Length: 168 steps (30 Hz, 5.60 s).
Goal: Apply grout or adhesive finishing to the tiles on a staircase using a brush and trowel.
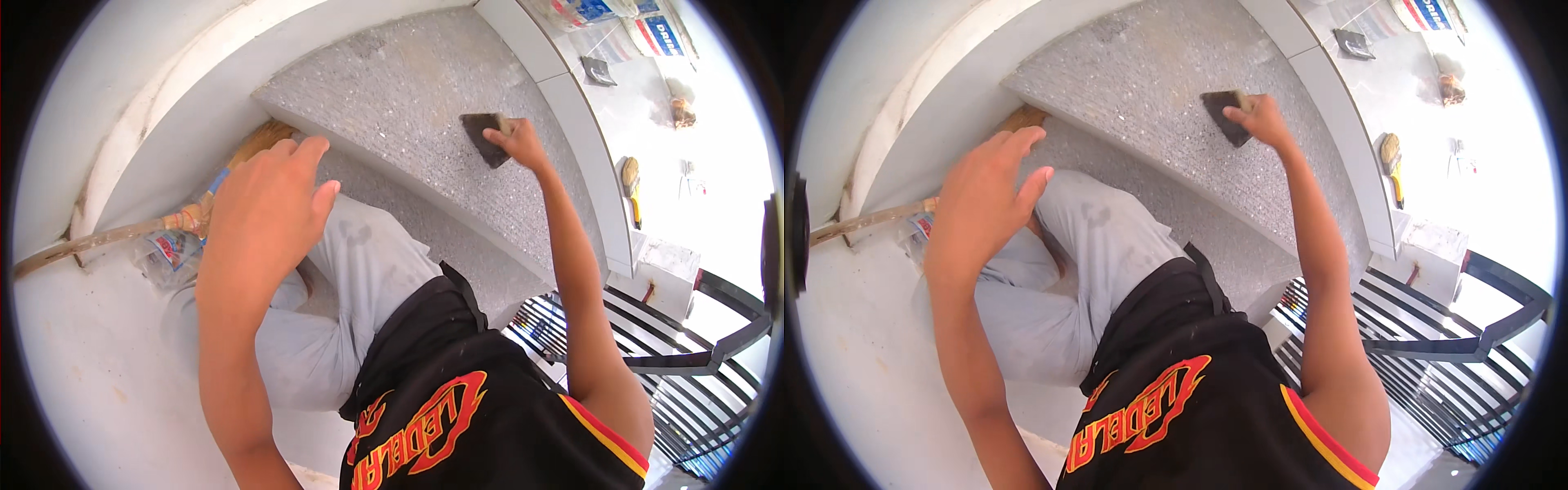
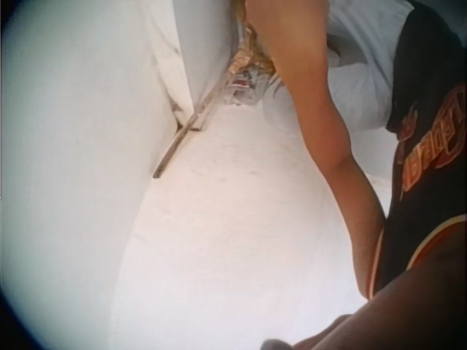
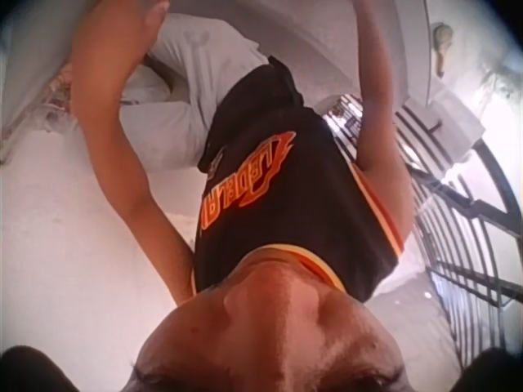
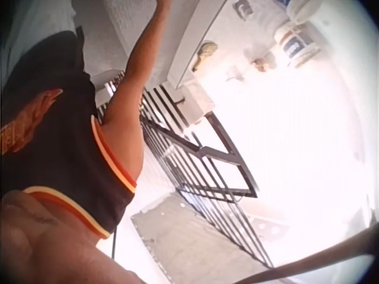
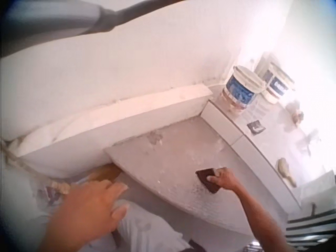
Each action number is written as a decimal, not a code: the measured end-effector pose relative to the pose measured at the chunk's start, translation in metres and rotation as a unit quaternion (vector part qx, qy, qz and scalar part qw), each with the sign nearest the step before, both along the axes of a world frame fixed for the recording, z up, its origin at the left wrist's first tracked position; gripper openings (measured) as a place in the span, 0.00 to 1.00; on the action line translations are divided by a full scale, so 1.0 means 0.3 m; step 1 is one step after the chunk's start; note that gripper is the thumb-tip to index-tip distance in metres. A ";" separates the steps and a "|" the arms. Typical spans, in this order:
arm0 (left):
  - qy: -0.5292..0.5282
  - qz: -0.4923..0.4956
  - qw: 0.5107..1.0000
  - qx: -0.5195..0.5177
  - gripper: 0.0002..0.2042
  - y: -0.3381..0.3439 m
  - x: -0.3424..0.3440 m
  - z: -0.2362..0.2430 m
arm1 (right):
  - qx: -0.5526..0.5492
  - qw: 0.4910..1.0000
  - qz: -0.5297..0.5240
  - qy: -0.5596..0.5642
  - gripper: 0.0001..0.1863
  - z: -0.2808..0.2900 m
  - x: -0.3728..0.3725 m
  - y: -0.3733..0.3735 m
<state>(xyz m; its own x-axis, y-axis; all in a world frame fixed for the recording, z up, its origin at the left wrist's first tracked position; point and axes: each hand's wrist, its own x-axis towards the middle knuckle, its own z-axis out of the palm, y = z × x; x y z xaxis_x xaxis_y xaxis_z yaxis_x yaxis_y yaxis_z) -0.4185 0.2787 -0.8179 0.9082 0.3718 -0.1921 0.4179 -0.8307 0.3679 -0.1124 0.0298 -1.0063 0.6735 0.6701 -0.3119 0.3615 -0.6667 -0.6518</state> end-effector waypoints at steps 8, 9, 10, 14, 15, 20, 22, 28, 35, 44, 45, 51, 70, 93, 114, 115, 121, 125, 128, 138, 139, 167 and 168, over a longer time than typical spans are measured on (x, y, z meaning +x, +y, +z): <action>-0.004 0.026 0.999 0.025 0.18 0.017 -0.006 -0.018 | 0.068 0.990 -0.094 -0.078 0.19 -0.026 0.127 -0.029; -0.002 0.027 0.999 0.023 0.17 0.011 -0.005 -0.022 | 0.092 0.988 -0.127 -0.014 0.19 0.006 0.054 0.004; -0.001 0.026 0.999 0.020 0.17 0.000 -0.005 -0.028 | 0.116 0.979 -0.160 0.051 0.20 0.046 -0.055 0.054; 0.021 0.035 0.990 -0.136 0.20 -0.107 0.064 -0.161 | 0.080 0.992 -0.078 -0.062 0.17 0.206 -0.414 0.198; -0.033 0.060 0.987 -0.146 0.22 -0.142 0.071 -0.227 | 0.106 0.990 -0.079 -0.053 0.14 0.253 -0.487 0.237; -0.080 0.137 0.950 -0.269 0.23 -0.146 0.145 -0.234 | 0.293 0.943 0.120 -0.099 0.11 0.345 -0.625 0.244; -0.129 0.162 0.940 -0.273 0.22 -0.082 0.148 -0.247 | 0.326 0.941 0.034 0.085 0.13 0.392 -0.565 0.191; -0.197 0.307 0.898 -0.248 0.26 0.035 0.109 -0.159 | 0.542 0.673 -0.097 0.494 0.13 0.446 -0.485 0.093; -0.239 0.311 0.876 -0.280 0.28 0.044 0.094 -0.116 | 0.571 0.649 -0.063 0.499 0.13 0.492 -0.486 0.089; -0.221 0.304 0.877 -0.301 0.25 0.030 0.084 -0.025 | 0.264 0.933 -0.245 -0.002 0.06 0.215 -0.267 -0.085; -0.246 0.319 0.873 -0.275 0.25 0.025 0.080 -0.021 | 0.261 0.917 -0.291 -0.074 0.06 0.168 -0.184 -0.168; -0.294 0.336 0.863 -0.236 0.22 0.013 0.081 -0.002 | -0.030 0.721 -0.612 -0.324 0.32 0.148 0.305 -0.884; -0.289 0.387 0.862 -0.153 0.34 0.063 0.002 0.035 | 0.197 0.854 -0.467 -0.119 0.20 0.252 0.311 -0.777; -0.304 0.433 0.843 -0.097 0.33 0.088 -0.092 0.115 | -0.232 0.835 -0.369 -0.335 0.18 -0.023 -0.099 -0.803; -0.293 0.415 0.861 0.002 0.25 0.154 -0.086 0.110 | -0.237 0.808 -0.438 -0.316 0.16 -0.090 -0.397 -0.866; -0.293 0.412 0.863 0.006 0.25 0.155 -0.080 0.103 | -0.220 0.810 -0.482 -0.250 0.14 -0.130 -0.433 -0.701; -0.207 0.285 0.895 -0.273 0.27 0.175 0.025 0.012 | 0.071 0.965 -0.242 -0.068 0.17 -0.033 -0.577 0.173; -0.193 0.260 0.926 -0.196 0.24 0.064 0.069 -0.001 | 0.164 0.953 -0.249 0.059 0.19 -0.008 -0.453 0.150; -0.133 0.179 0.952 -0.209 0.22 0.044 0.070 0.054 | 0.210 0.935 -0.285 -0.008 0.22 -0.020 -0.330 -0.209; -0.295 0.282 0.839 -0.358 0.16 0.102 0.074 0.048 | -0.154 0.833 -0.461 -0.265 0.19 -0.078 -0.536 -0.968; -0.293 0.279 0.842 -0.357 0.16 0.104 0.082 0.039 | -0.176 0.855 -0.428 -0.235 0.18 -0.096 -0.567 -0.847; -0.053 0.155 0.626 -0.763 0.21 -0.493 0.222 -0.292 | 0.203 0.974 -0.057 0.086 0.35 0.265 -0.567 -0.173; -0.017 0.125 0.665 -0.736 0.23 -0.495 0.216 -0.284 | 0.198 0.977 -0.028 0.074 0.34 0.201 -0.562 -0.217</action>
<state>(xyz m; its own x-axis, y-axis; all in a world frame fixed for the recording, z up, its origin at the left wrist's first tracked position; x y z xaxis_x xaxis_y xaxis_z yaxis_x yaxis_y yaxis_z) -0.3535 0.1302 -0.9032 0.8660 -0.0564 -0.4968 0.4465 0.5342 0.7178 -0.2811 -0.0352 -0.9460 0.6801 0.7210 -0.1330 0.2132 -0.3680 -0.9051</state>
